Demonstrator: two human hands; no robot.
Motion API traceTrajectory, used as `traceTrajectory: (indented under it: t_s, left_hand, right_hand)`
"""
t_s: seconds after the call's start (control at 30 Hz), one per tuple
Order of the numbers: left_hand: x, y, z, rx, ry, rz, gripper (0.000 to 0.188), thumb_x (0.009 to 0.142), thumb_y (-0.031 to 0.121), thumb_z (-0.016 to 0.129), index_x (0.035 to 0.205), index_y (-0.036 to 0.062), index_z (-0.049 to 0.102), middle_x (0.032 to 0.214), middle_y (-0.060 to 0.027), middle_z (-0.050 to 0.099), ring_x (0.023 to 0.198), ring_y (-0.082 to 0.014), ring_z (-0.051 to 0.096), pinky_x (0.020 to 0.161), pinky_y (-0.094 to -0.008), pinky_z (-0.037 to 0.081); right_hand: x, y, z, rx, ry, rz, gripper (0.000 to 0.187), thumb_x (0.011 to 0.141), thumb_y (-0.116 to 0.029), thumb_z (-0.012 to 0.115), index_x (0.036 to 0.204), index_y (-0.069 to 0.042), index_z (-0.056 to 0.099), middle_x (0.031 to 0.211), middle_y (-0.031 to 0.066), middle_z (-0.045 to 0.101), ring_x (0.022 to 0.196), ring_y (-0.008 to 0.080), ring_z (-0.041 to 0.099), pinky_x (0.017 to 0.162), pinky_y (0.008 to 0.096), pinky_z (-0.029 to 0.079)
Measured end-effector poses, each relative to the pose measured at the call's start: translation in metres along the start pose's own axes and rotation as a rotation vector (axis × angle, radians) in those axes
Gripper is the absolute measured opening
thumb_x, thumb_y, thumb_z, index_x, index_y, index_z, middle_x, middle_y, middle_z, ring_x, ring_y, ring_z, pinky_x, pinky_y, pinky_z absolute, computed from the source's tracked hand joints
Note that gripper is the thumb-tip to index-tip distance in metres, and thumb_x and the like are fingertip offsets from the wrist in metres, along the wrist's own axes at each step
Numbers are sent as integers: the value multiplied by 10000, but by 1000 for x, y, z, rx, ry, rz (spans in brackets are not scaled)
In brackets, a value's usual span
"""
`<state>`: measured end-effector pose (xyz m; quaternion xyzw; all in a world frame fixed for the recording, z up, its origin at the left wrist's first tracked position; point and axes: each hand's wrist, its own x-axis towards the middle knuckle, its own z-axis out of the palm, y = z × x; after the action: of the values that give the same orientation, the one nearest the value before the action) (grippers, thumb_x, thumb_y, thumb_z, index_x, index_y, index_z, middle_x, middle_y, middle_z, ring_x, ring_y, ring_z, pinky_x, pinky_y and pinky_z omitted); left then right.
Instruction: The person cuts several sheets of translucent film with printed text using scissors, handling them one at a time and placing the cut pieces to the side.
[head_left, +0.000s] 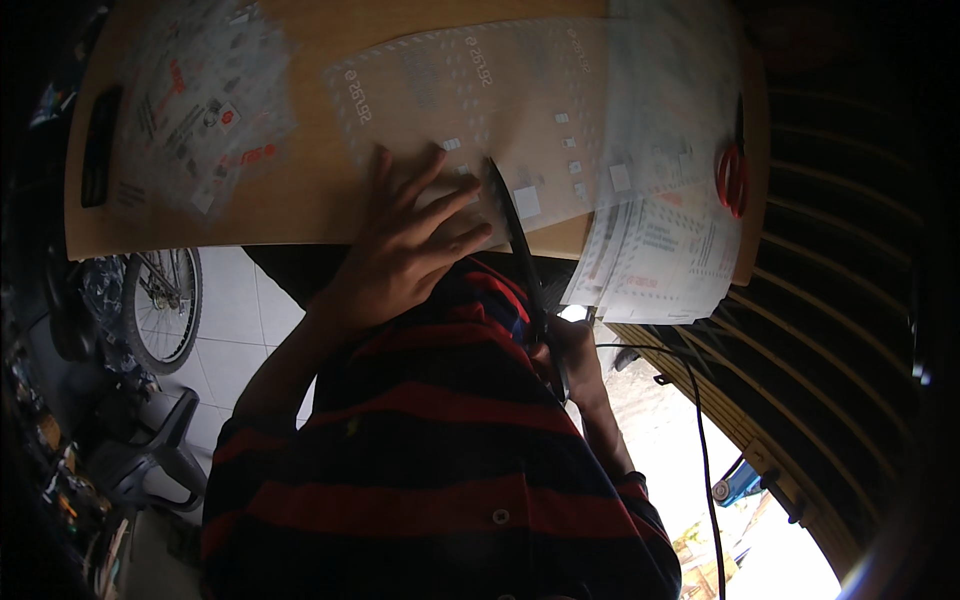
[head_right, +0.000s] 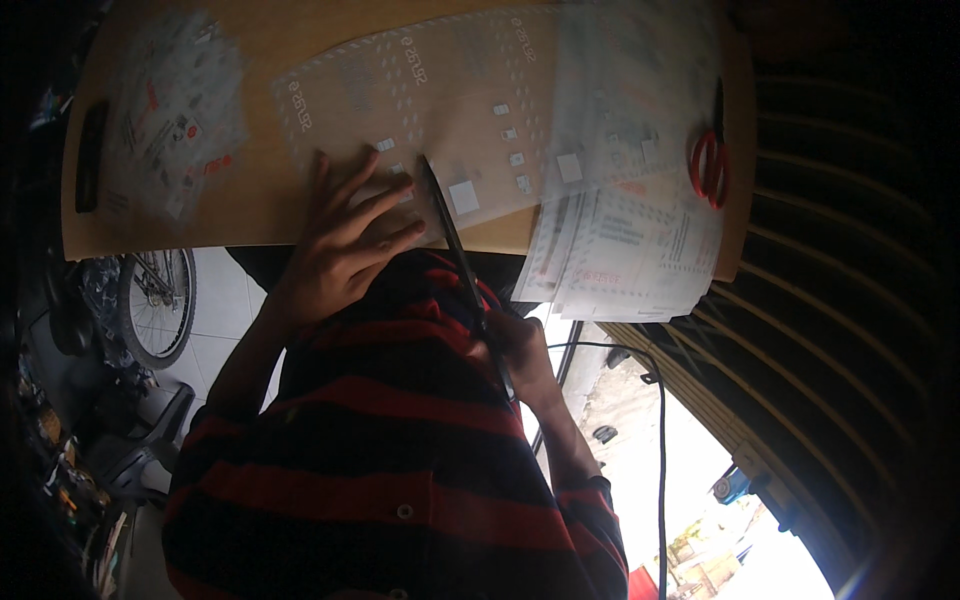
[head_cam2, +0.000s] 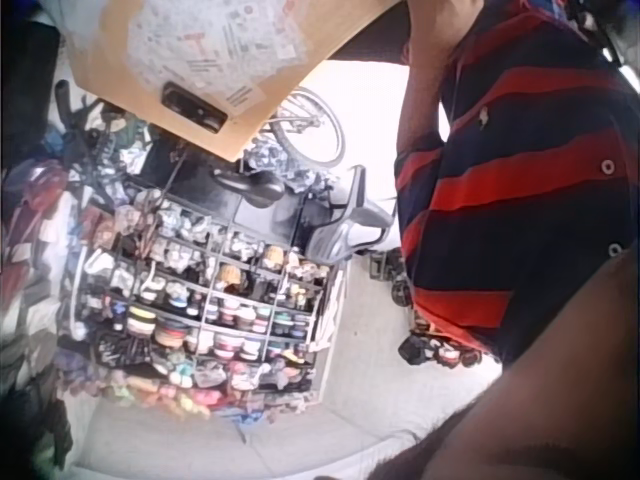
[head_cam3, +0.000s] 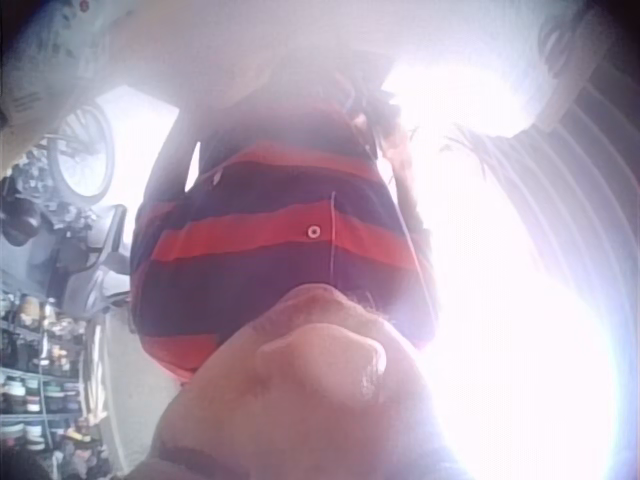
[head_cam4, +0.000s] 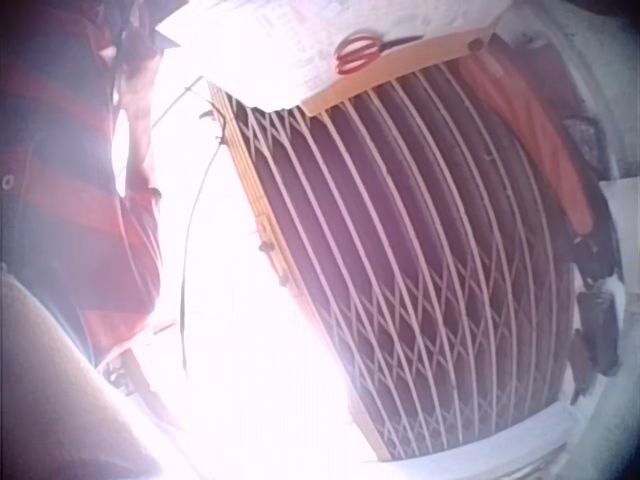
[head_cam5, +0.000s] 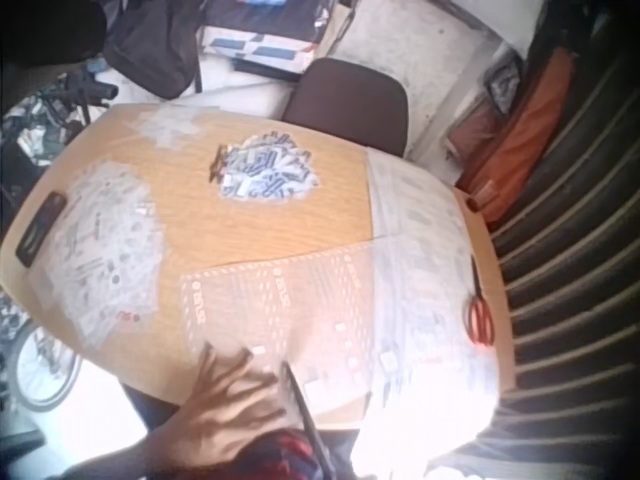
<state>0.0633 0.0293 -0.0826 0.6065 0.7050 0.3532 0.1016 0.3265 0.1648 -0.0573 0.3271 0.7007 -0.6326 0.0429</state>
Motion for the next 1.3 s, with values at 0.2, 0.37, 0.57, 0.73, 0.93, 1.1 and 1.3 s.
traceTrajectory:
  t_s: [0.2,0.37,0.57,0.73,0.93,1.1,1.3]
  left_hand:
    - [0,1,-1,3,-3,-5,348,838,108,753,1158,243,764,1483,-46,536,1506,-390,295,1207,-728,101]
    - [-2,-1,2,-10,7,-1,333,848,115,752,1155,243,764,1489,-44,531,1509,-388,288,1207,-727,103]
    - [-2,-1,2,-10,19,-1,324,846,122,755,1148,240,765,1491,-41,530,1511,-385,284,1209,-725,103]
    - [-3,-2,2,-14,19,2,324,845,120,756,1144,244,765,1489,-39,531,1513,-378,285,1211,-723,102]
    - [-2,0,1,-17,17,-5,335,838,112,759,1145,245,766,1493,-37,528,1514,-372,283,1215,-718,93]
    - [-2,0,0,-24,10,-13,337,836,106,757,1142,247,768,1496,-37,525,1516,-370,280,1215,-720,95]
    - [-2,0,0,-20,10,-3,329,836,109,757,1135,244,772,1497,-36,523,1515,-370,279,1214,-721,105]
  right_hand:
    - [1,-1,-1,-65,-31,6,623,901,-632,685,881,-11,637,635,-25,573,543,44,528,477,244,387]
    - [10,3,-2,-72,-31,-19,645,889,-658,680,872,-15,636,635,-18,574,536,42,527,475,242,383]
    - [13,-4,1,-114,9,-6,677,878,-693,666,846,-18,631,591,-17,557,507,47,522,455,250,377]
    - [22,-21,7,-72,28,-49,671,881,-694,659,831,-26,625,554,-24,536,483,53,515,442,241,368]
    - [25,-21,7,-69,33,-3,660,886,-686,660,816,-31,620,534,-32,523,474,43,504,431,235,340]
    - [30,-30,10,-95,57,-39,667,887,-688,658,812,-26,631,535,-26,526,479,46,501,432,249,334]
    - [35,-21,4,-169,27,-47,598,926,-614,661,836,-23,664,563,-3,562,506,64,519,464,265,375]
